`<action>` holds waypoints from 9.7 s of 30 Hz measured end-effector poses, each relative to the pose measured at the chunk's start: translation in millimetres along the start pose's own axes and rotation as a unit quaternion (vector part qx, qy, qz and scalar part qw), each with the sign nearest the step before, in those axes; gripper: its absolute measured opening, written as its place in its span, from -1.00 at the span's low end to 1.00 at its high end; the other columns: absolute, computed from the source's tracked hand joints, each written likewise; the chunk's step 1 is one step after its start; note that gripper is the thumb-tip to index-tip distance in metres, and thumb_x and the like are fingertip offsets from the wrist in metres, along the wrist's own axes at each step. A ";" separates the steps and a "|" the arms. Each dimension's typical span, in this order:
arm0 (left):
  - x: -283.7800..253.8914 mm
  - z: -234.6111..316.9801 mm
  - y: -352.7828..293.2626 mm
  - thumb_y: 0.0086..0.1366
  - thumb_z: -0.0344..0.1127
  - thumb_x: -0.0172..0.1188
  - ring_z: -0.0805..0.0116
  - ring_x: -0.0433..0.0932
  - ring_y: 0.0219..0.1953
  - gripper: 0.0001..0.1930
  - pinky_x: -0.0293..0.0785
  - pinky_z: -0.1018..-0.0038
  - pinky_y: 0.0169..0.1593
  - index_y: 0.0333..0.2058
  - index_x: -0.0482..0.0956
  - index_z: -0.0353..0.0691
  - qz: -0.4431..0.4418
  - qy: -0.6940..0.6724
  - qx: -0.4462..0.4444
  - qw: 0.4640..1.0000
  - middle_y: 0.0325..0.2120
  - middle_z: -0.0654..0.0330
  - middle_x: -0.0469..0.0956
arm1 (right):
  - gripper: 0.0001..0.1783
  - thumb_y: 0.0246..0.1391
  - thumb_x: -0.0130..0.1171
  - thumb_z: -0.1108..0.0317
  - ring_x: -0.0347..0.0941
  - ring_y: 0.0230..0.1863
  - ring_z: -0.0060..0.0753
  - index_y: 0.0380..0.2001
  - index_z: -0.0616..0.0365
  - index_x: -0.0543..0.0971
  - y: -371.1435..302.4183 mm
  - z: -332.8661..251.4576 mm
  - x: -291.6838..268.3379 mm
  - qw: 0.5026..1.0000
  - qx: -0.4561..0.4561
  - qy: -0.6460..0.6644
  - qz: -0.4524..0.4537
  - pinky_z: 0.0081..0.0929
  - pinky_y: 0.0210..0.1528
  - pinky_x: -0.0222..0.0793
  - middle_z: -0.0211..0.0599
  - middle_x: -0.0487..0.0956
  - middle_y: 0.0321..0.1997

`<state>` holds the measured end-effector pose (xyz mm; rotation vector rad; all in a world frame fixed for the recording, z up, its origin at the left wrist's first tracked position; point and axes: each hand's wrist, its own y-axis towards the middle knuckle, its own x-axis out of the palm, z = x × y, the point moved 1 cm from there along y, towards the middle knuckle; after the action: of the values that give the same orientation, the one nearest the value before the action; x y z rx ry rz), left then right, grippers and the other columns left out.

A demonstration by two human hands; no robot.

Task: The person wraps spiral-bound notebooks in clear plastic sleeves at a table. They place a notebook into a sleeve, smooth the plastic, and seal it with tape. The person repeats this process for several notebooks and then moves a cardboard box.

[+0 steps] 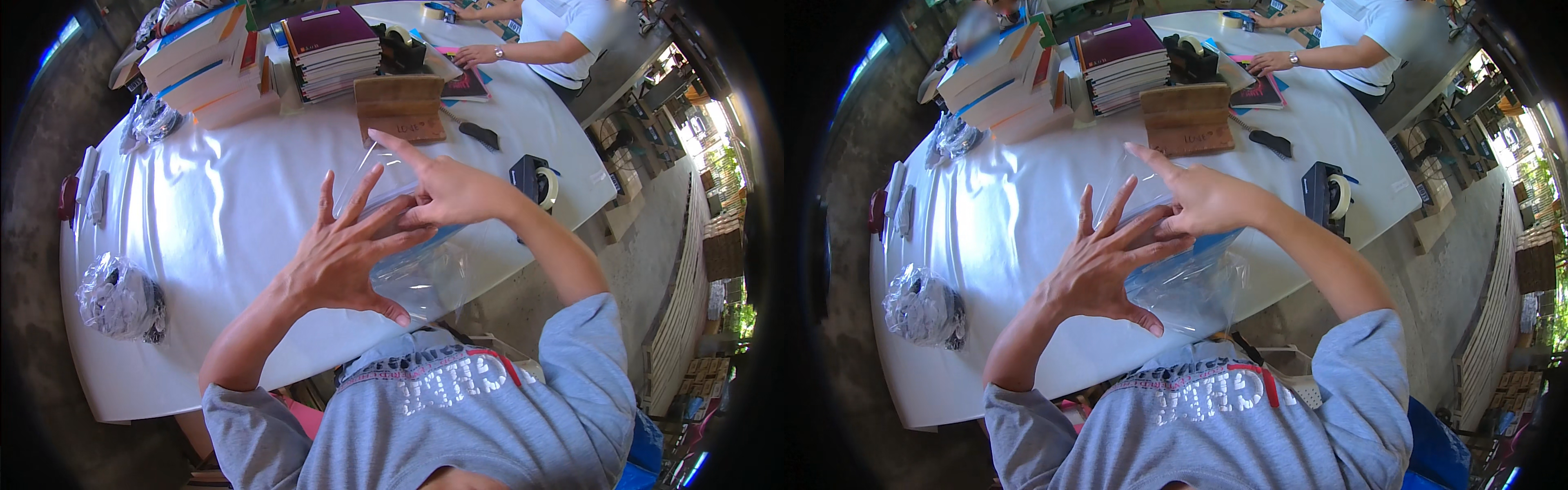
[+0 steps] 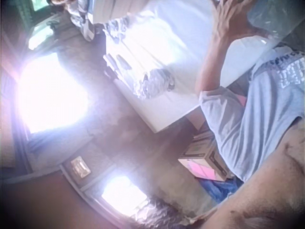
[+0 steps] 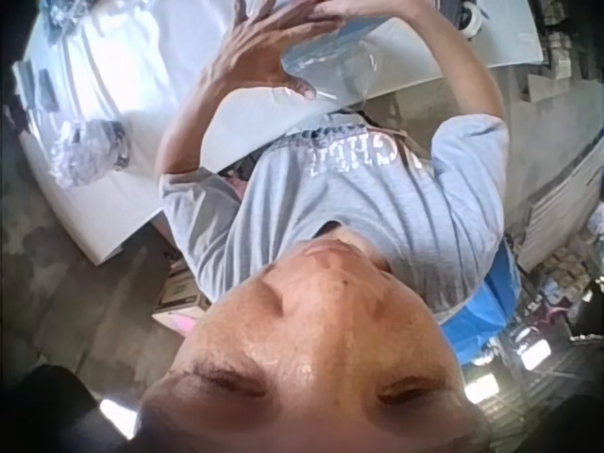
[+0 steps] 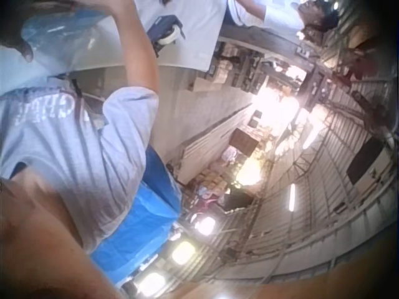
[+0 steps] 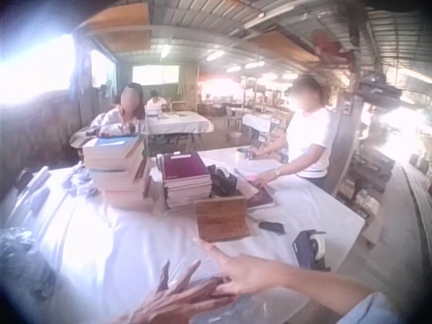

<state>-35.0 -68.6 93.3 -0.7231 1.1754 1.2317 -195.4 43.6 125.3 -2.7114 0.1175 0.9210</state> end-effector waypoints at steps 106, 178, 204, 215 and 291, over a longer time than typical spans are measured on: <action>72.3 27.1 -11.3 -0.06 -0.03 0.38 0.59 0.45 -0.23 -0.67 -0.08 0.26 0.05 -0.27 0.65 0.10 0.398 0.278 -0.227 0.844 -0.38 0.53 0.51 | -0.66 -0.10 0.18 -0.07 -0.09 0.31 -0.29 -0.45 -0.06 0.58 -224.6 326.7 42.0 0.677 0.194 0.528 0.474 0.18 0.19 -0.34 -0.40 0.30 0.17; -23.7 41.0 -128.6 -0.13 0.16 0.35 0.27 0.43 -0.38 -0.42 0.36 0.40 -0.20 -0.38 0.42 -0.25 0.627 0.056 -0.077 0.773 -0.42 0.23 0.40 | -0.15 -0.58 0.53 0.11 0.00 0.33 -0.21 -0.05 0.10 0.50 -81.8 124.0 22.3 0.888 -0.269 0.150 0.342 -0.25 0.30 -0.07 -0.23 0.27 0.23; -21.5 6.8 -36.3 -0.40 0.45 0.27 0.31 0.07 0.28 0.15 -0.21 -0.18 0.14 0.23 0.12 0.12 -0.090 0.008 -0.027 0.996 0.25 0.33 0.10 | -0.09 -0.65 0.50 0.29 0.14 0.26 -0.29 0.02 -0.27 0.47 -50.1 43.1 15.3 0.932 -0.289 -0.220 0.008 -0.10 0.28 -0.04 -0.46 0.24 0.26; -9.2 -4.6 -30.4 -0.56 0.73 -0.04 -0.10 -0.14 0.31 0.24 -0.72 -0.16 0.21 0.16 0.25 0.12 -0.072 0.110 -0.008 0.991 0.23 0.22 0.12 | -0.40 -0.13 0.20 -0.21 0.35 -0.17 -0.32 -0.22 0.09 0.47 -212.3 335.8 11.0 0.763 0.448 0.135 0.447 -0.35 -0.19 0.24 -0.38 0.43 -0.13; -8.2 12.8 -34.5 -0.19 -0.15 0.46 0.11 0.36 0.05 -0.77 0.21 0.15 0.07 -0.53 0.66 -0.05 0.436 -0.069 -0.230 0.867 -0.17 0.17 0.46 | 0.00 -0.73 0.56 0.01 -0.02 0.32 -0.07 -0.03 0.01 0.42 -41.7 69.3 32.1 0.965 -0.156 0.051 0.207 -0.19 0.29 -0.10 -0.01 0.05 0.31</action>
<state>2.3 -67.8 99.1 -0.4110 1.1195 2.3435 -203.7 103.6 62.9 -3.0943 0.6305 0.9743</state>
